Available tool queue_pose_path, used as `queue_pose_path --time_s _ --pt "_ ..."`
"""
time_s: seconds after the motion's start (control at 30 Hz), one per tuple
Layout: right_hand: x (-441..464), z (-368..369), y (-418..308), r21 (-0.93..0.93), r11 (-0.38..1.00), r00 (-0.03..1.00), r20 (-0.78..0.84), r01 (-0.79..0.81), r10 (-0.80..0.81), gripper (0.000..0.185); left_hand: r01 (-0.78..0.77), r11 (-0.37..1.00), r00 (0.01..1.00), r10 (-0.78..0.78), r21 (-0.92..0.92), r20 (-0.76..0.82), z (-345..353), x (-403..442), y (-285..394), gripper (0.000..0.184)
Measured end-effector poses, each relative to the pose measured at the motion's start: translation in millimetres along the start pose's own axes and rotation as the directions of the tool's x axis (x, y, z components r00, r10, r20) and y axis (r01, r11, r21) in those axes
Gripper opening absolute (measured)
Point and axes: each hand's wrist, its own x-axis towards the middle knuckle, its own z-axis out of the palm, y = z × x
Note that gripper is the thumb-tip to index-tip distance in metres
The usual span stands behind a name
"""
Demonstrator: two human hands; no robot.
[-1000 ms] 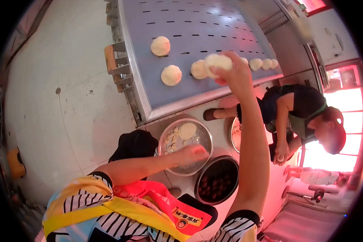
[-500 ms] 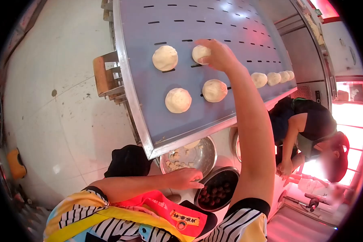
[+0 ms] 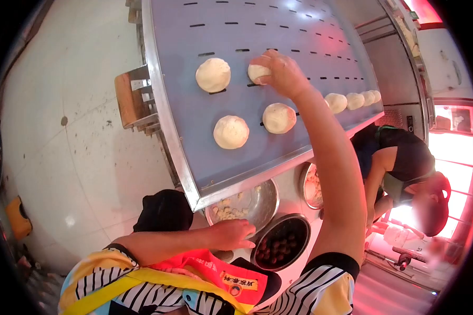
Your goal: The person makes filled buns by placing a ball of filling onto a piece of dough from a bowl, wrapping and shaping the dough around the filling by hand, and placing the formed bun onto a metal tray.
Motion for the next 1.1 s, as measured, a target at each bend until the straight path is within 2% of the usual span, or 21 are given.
queue_pose_path --time_s 0.1,0.2,0.3,0.4,0.5,0.6,0.7,0.8,0.9,1.0,1.1 --pt "3.2 1.7 -1.6 -0.001 0.998 0.995 0.076 -0.061 0.060 0.040 -0.006 1.000 1.000 0.006 0.003 0.005 2.2 -1.6 0.8 0.041" --pt "-1.5 -1.2 -9.6 -0.120 0.993 0.999 0.048 -0.006 0.012 0.048 -0.039 0.999 0.999 0.039 0.031 0.002 3.3 1.2 -1.7 0.041" --pt "-8.0 -13.8 -28.4 -0.141 0.970 0.980 0.009 -0.197 0.200 0.049 -0.058 0.997 0.998 0.058 0.048 -0.013 7.4 -0.1 -6.7 0.040" --pt "-6.6 -18.9 -35.4 -0.094 0.913 0.918 -0.074 -0.396 0.391 0.053 -0.060 0.997 0.998 0.060 0.057 -0.009 8.5 -1.9 -6.5 0.040" --pt "0.2 -3.0 -30.4 -0.076 0.938 0.941 -0.019 -0.337 0.337 0.052 -0.059 0.996 0.998 0.058 0.062 0.011 6.3 -2.7 -4.6 0.041" --pt "1.3 4.4 -22.8 -0.083 0.963 0.965 -0.077 -0.257 0.251 0.046 -0.063 0.996 0.998 0.062 0.063 0.014 4.5 -3.1 -3.9 0.041" --pt "1.0 3.8 -18.6 -0.017 0.976 0.974 -0.065 -0.217 0.216 0.042 -0.054 0.996 0.999 0.054 0.070 0.010 3.4 -4.0 -3.7 0.041" --pt "6.3 -4.0 -15.6 -0.048 0.973 0.972 0.054 -0.228 0.230 0.034 -0.056 0.996 0.998 0.055 0.065 0.006 6.2 -6.4 -5.1 0.041" --pt "6.1 -0.3 -12.1 -0.025 0.979 0.979 0.020 -0.203 0.204 0.033 -0.052 0.996 0.998 0.050 0.069 0.027 3.9 -6.3 -2.8 0.041" --pt "6.7 -1.6 -15.5 -0.053 0.974 0.973 0.054 -0.222 0.225 0.035 -0.030 0.998 0.998 0.026 0.056 0.063 5.9 -5.6 -3.4 0.043" --pt "8.9 -4.6 -16.9 -0.162 0.959 0.962 0.107 -0.233 0.251 0.049 0.007 0.998 0.990 -0.016 0.065 0.141 3.6 -2.0 0.4 0.045"
